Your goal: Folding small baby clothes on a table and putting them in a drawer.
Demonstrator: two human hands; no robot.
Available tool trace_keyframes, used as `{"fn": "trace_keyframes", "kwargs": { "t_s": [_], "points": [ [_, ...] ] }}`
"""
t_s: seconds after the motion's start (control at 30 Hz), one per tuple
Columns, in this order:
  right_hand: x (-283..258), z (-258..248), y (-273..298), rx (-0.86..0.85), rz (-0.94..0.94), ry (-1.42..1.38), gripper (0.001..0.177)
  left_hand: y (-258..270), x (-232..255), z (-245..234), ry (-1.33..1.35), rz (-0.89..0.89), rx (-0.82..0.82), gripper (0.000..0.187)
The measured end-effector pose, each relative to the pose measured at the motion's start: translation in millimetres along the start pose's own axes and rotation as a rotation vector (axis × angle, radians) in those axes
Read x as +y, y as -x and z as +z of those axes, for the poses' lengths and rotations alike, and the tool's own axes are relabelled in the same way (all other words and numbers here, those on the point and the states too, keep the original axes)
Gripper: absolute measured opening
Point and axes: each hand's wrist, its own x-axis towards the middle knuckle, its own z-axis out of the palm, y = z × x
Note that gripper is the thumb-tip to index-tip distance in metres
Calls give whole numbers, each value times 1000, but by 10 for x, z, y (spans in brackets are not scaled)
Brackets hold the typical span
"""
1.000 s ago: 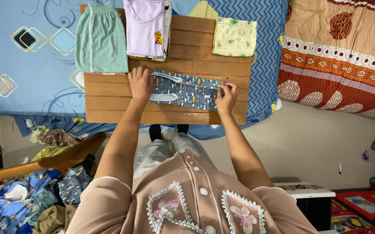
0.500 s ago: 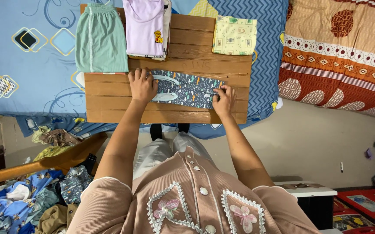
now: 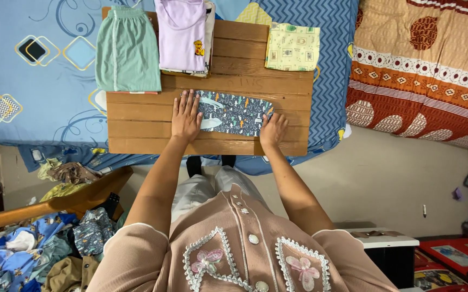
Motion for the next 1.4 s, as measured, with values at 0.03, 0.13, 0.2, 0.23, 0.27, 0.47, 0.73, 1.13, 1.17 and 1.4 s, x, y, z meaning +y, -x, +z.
{"fn": "trace_keyframes", "kwargs": {
  "t_s": [0.03,0.13,0.2,0.23,0.27,0.47,0.73,1.13,1.17,1.4],
  "points": [
    [31,-23,-11,-2,-2,0,40,16,4,9,0,-3,0,65],
    [78,-112,-83,16,-37,-186,37,52,-9,7,19,-3,17,64],
    [71,-220,-148,21,-15,-461,36,72,-33,-25,150,18,136,60],
    [-18,-303,-166,21,-20,-462,36,83,-6,-142,150,14,139,60],
    [-105,-387,-177,9,-12,-541,34,103,24,-260,295,-22,236,53],
    [-1144,-462,95,-138,-110,-880,34,1,-15,-191,1299,-468,192,49],
    [-1990,-677,393,-416,-256,-784,54,-140,-256,439,1712,-526,44,33],
    [-1428,53,405,-284,-684,-132,63,112,83,72,114,-128,171,61],
    [-1412,37,409,-277,-652,-175,65,147,61,139,47,-23,130,64],
    [-1421,52,244,-312,-48,-461,66,271,62,-154,75,28,173,66]
  ]
}}
